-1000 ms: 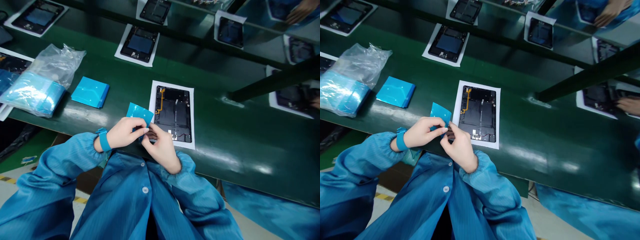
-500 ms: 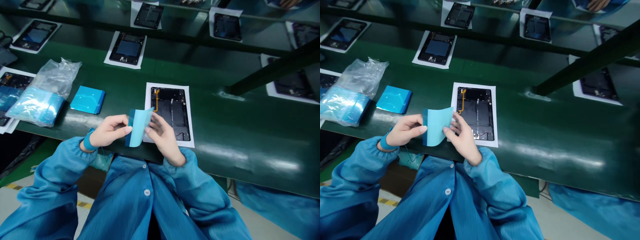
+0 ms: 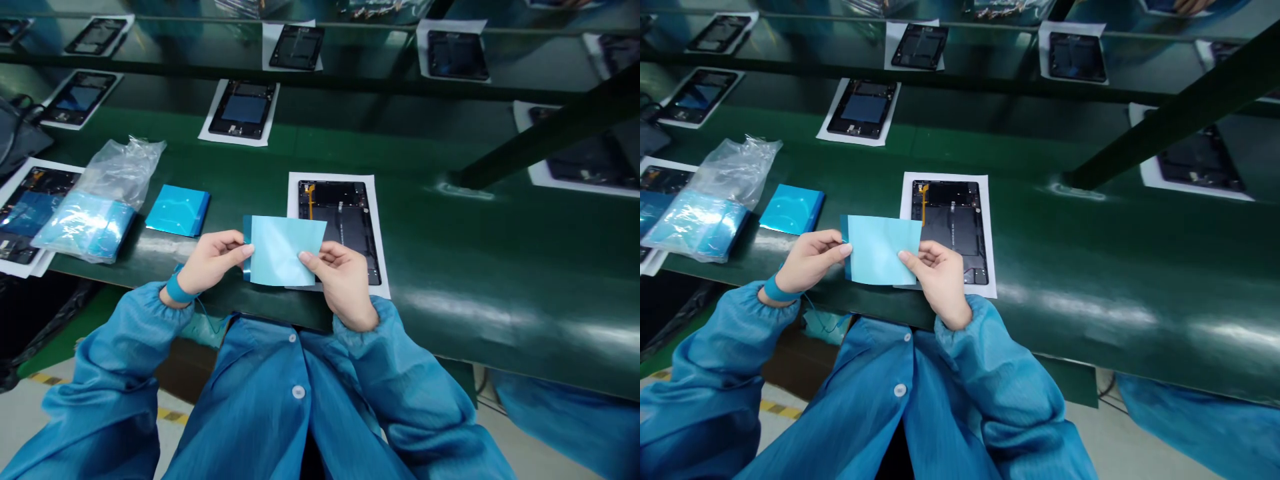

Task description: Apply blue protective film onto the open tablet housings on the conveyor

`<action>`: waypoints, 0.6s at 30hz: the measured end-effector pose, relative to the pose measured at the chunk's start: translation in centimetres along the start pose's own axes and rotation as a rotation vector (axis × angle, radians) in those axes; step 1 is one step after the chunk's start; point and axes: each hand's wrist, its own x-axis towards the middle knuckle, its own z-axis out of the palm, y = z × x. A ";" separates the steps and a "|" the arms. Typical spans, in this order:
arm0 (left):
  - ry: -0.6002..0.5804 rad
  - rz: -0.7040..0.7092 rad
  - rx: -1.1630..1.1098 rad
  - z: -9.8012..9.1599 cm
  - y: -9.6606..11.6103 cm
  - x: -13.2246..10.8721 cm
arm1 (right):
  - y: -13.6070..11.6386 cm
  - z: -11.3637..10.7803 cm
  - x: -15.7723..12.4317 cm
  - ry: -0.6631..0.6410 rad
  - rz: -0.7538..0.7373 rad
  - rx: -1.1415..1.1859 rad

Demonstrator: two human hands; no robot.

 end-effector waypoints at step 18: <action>-0.060 -0.028 0.012 1.7 2.3 -0.4 | 0.3 -0.3 0.5 0.105 -0.197 -0.191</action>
